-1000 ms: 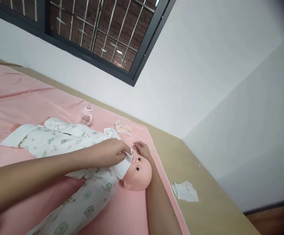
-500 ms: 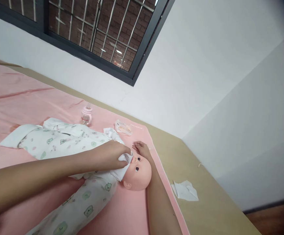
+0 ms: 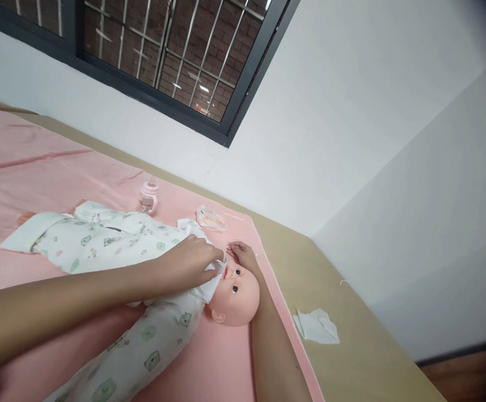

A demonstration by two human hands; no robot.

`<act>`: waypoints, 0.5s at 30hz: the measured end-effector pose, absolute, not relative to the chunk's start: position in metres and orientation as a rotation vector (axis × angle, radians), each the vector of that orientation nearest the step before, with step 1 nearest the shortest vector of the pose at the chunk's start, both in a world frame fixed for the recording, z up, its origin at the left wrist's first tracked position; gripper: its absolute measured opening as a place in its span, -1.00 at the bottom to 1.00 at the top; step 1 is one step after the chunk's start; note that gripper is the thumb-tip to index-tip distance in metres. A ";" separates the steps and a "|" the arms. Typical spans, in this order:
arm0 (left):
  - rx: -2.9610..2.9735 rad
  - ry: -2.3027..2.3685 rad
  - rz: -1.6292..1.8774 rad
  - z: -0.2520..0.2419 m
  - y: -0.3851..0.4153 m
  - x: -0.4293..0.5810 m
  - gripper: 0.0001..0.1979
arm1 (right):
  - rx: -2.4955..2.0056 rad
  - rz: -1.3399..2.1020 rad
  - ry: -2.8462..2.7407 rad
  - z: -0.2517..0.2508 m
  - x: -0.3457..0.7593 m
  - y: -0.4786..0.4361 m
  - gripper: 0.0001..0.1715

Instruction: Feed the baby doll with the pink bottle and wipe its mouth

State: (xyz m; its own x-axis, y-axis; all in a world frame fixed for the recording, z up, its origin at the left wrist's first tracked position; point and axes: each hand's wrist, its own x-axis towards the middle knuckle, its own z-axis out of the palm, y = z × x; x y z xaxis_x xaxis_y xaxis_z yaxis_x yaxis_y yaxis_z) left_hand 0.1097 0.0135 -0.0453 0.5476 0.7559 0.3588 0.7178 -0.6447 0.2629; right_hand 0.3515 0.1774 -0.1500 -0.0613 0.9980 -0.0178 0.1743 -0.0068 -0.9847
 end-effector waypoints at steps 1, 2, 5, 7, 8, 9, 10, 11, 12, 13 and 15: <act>2.693 1.286 0.688 -0.046 0.014 0.110 -0.81 | -1.316 1.176 -1.376 -0.150 0.351 0.177 -0.87; 2.697 1.287 0.688 -0.046 0.015 0.110 -0.81 | -1.315 1.176 -1.374 -0.150 0.351 0.177 -0.87; 2.702 1.296 0.692 -0.046 0.015 0.110 -0.82 | -1.314 1.176 -1.372 -0.151 0.351 0.177 -0.88; 2.694 1.304 0.689 -0.045 0.016 0.110 -0.83 | -1.313 1.176 -1.374 -0.150 0.351 0.177 -0.88; 2.688 1.308 0.685 -0.045 0.016 0.110 -0.83 | -1.314 1.176 -1.375 -0.150 0.351 0.177 -0.88; 2.682 1.309 0.684 -0.044 0.016 0.110 -0.82 | -1.316 1.176 -1.376 -0.150 0.351 0.177 -0.88; 2.677 1.306 0.687 -0.044 0.016 0.110 -0.82 | -1.318 1.177 -1.376 -0.150 0.351 0.177 -0.89; 2.675 1.299 0.695 -0.045 0.017 0.110 -0.81 | -1.320 1.179 -1.377 -0.150 0.351 0.177 -0.89; 2.674 1.289 0.705 -0.045 0.017 0.110 -0.80 | -1.322 1.180 -1.379 -0.150 0.351 0.177 -0.89; 2.674 1.280 0.712 -0.046 0.017 0.110 -0.78 | -1.323 1.180 -1.380 -0.150 0.351 0.177 -0.89; 2.673 1.266 0.717 -0.048 0.018 0.110 -0.76 | -1.326 1.179 -1.386 -0.149 0.352 0.177 -0.89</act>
State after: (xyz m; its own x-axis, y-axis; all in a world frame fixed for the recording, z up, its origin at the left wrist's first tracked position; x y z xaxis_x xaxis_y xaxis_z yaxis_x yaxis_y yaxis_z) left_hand 0.1103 0.0183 -0.0477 0.5440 0.7522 0.3719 0.7058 -0.6499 0.2820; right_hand 0.3518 0.1767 -0.1494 -0.0641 0.9977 -0.0240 0.1837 -0.0119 -0.9829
